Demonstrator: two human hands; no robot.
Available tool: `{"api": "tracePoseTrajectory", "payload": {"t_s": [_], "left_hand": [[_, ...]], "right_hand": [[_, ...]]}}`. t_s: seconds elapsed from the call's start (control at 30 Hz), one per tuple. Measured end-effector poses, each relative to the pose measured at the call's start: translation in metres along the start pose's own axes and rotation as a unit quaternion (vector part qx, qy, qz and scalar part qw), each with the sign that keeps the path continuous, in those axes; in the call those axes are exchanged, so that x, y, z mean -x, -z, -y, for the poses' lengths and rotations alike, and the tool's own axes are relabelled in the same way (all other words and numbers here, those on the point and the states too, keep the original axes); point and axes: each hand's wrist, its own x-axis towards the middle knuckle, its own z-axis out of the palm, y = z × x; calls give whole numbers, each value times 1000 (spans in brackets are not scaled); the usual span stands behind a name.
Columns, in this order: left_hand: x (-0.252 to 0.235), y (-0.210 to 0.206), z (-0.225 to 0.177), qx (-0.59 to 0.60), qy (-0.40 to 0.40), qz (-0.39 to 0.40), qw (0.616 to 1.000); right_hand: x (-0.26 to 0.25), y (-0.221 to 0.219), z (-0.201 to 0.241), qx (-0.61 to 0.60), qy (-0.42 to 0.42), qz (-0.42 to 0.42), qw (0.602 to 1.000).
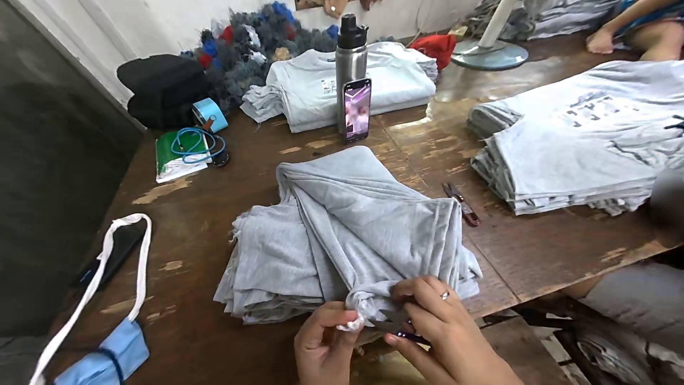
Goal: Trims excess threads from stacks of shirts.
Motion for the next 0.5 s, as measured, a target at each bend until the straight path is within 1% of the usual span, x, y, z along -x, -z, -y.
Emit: {"api": "tracePoseTrajectory", "payload": {"t_s": [0.13, 0.23, 0.33, 0.5], "left_hand": [[2, 1, -4, 33, 32, 5, 999], [4, 2, -6, 30, 30, 30, 999], [4, 2, -9, -4, 17, 47, 999], [6, 4, -9, -10, 18, 48, 999]], "right_hand": [[2, -2, 0, 28, 5, 2, 1000], [-2, -6, 6, 47, 0, -2, 999], [-6, -8, 10, 51, -3, 1, 999], [-10, -7, 9, 49, 7, 7, 999]]}}
